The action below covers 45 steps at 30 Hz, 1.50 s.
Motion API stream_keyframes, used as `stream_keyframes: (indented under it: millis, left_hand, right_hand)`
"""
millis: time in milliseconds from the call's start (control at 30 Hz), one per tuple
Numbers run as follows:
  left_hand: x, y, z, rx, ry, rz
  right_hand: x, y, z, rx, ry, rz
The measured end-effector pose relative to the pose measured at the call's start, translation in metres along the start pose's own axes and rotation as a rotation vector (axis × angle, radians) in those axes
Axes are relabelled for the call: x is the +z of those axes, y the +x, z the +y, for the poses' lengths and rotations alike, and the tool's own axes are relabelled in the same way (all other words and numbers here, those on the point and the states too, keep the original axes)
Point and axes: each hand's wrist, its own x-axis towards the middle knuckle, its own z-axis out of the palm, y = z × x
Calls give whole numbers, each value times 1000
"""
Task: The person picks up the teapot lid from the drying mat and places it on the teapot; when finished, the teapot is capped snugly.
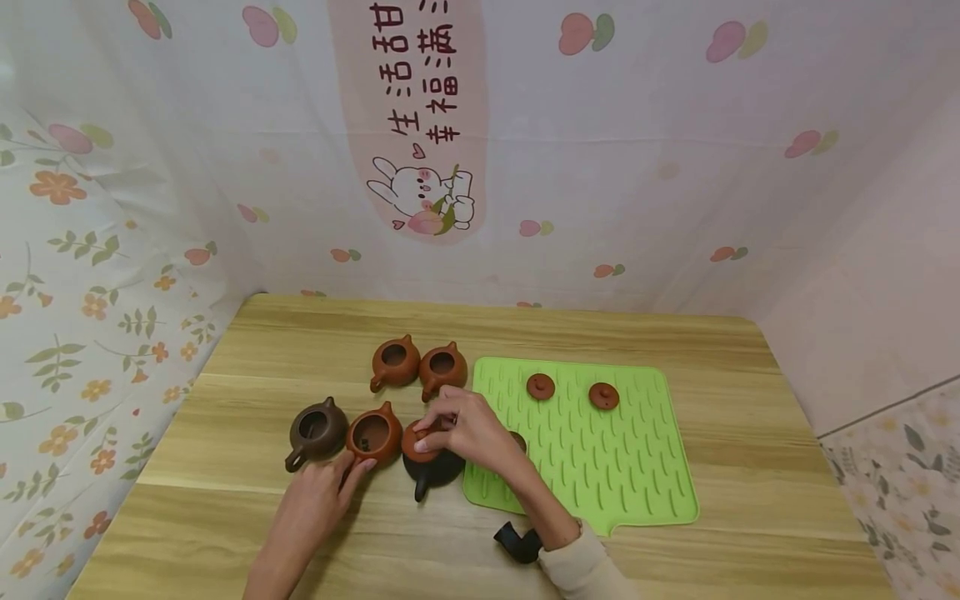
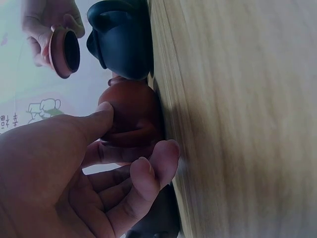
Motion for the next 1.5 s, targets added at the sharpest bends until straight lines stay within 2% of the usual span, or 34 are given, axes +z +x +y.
stream_keyframes:
  millis: [400,667,1200,1500]
  left_hand:
    - [-1,1,1,-16,3,-22]
    - [-1,1,1,-14,11,-29]
    - [-3,1,2,-9,14,-17]
    - [-3,1,2,-11,22,-18]
  right_hand:
    - [15,15,-4,-38,-6,-27]
    - [18,19,-4,-55,-4,-33]
    - [30,33,-6,-32,-18,-37]
    - [37,44,-9,-49,-48,-49]
